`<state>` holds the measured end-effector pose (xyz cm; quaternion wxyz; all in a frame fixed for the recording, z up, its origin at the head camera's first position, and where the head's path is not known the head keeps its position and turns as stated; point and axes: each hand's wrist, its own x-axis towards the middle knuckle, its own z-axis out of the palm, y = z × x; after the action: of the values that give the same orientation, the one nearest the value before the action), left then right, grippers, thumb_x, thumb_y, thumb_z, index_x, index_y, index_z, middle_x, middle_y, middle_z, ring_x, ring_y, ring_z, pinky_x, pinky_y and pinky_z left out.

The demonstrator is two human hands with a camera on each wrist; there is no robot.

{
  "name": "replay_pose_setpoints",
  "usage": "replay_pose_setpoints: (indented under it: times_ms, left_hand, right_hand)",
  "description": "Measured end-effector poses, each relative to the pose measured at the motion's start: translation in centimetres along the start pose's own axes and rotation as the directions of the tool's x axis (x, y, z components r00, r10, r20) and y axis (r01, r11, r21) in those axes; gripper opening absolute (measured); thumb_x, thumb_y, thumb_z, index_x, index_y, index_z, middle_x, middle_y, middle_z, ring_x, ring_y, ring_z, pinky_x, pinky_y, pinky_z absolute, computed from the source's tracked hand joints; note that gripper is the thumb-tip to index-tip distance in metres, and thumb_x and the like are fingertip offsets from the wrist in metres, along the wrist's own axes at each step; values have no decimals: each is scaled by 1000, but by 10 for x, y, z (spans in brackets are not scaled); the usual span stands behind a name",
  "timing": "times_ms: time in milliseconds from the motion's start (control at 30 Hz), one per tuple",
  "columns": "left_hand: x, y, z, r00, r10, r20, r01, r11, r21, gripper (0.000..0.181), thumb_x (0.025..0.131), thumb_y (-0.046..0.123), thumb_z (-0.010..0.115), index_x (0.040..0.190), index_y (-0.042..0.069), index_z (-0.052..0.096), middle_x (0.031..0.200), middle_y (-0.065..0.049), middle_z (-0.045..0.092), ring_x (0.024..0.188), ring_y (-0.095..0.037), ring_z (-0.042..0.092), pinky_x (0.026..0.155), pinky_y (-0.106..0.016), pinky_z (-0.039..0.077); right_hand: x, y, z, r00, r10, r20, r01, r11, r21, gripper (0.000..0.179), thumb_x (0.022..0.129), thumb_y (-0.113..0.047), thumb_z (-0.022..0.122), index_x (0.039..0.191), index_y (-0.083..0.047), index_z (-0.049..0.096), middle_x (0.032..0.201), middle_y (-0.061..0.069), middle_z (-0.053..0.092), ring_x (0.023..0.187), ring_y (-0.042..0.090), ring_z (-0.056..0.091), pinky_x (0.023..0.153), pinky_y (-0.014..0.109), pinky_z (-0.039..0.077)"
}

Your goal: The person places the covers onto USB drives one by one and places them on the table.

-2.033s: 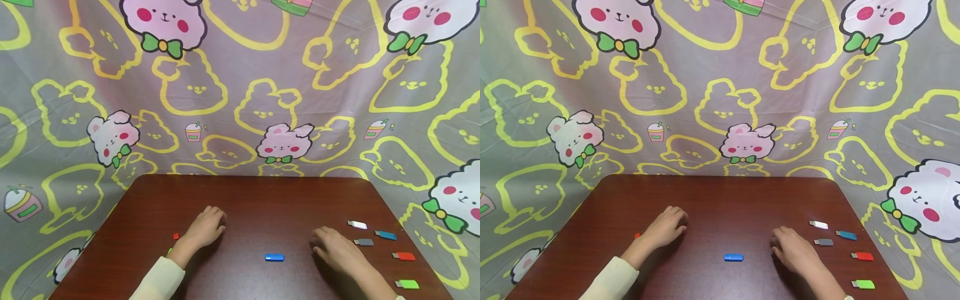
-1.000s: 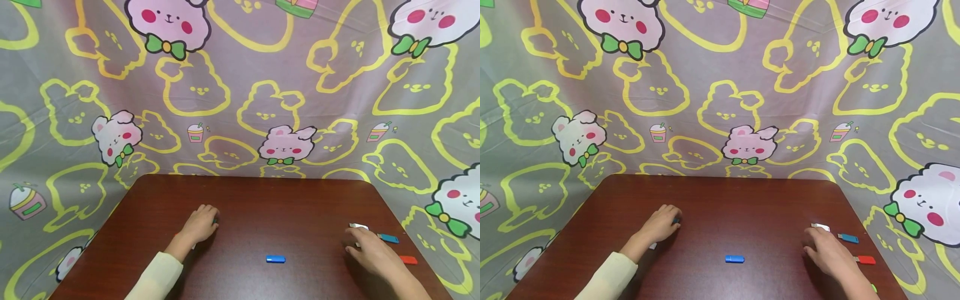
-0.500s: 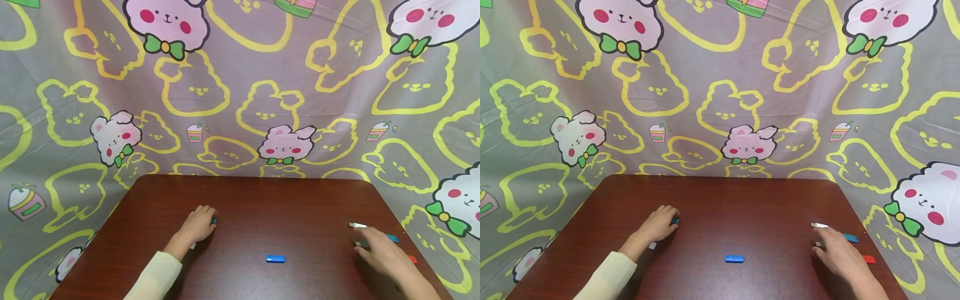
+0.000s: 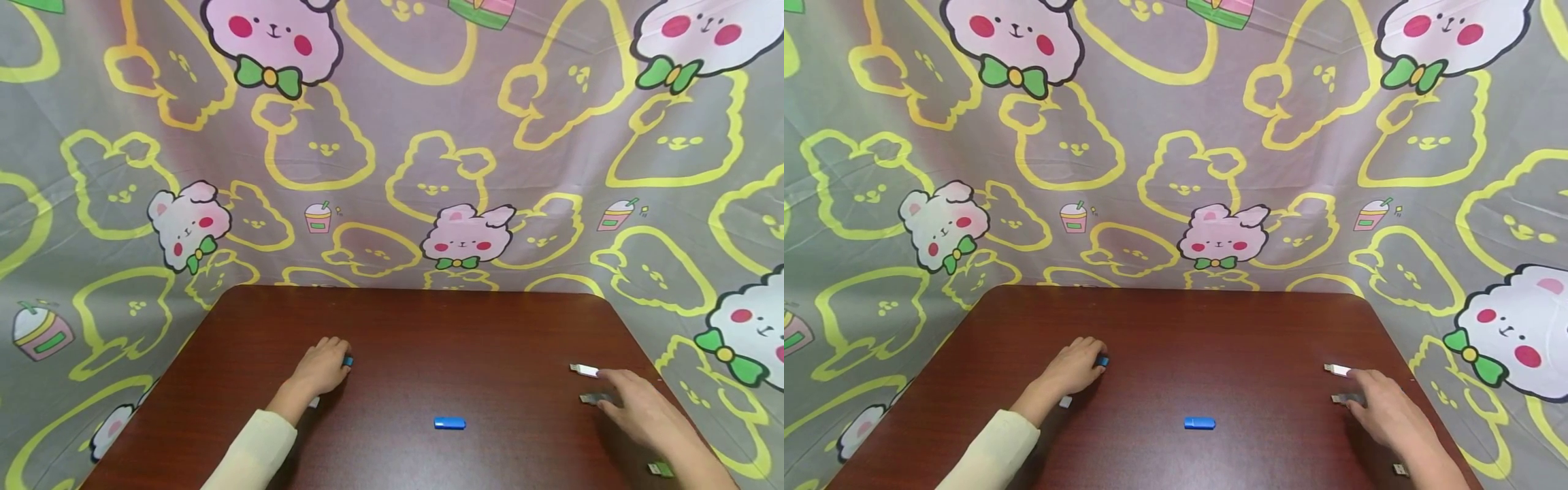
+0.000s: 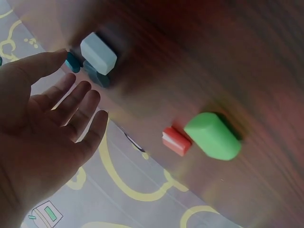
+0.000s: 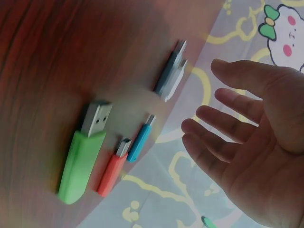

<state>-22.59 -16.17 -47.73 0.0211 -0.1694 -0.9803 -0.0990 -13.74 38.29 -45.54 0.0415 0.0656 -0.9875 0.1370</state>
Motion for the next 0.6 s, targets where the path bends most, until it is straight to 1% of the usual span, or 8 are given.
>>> replay_pose_setpoints:
  times_ms: [167,300,433,600]
  left_hand:
    - [0,0,1,1000,1,-6,-1,1000,2,20,89,19,76,103,11,65,100,-4,62,101,-28,57,83,-48,50]
    - [0,-1,3,1000,-1,-8,1,1000,6,20,88,19,77,103,11,65,100,-4,63,101,-29,57,83,-48,50]
    - [1,-2,3,1000,0,-8,0,1000,10,20,89,20,76,104,12,65,101,-4,63,101,-29,57,84,-48,50]
    - [1,-1,3,1000,1,-15,-1,1000,10,20,89,20,76,103,12,65,100,-4,63,101,-29,57,83,-47,50]
  right_hand:
    - [2,8,-1,999,-6,-34,5,1000,-16,44,78,-6,81,115,8,62,111,31,62,104,50,59,85,62,49]
    - [3,15,0,1000,2,-22,-2,1000,-9,42,78,-5,81,114,7,63,111,32,61,105,52,57,85,63,48]
    - [4,22,-1,1000,19,6,-19,1000,0,43,79,-5,80,115,8,62,113,34,60,107,54,55,86,64,47]
    - [4,29,0,1000,29,11,-29,1000,-6,43,79,-5,80,114,10,61,112,34,59,106,54,55,86,65,47]
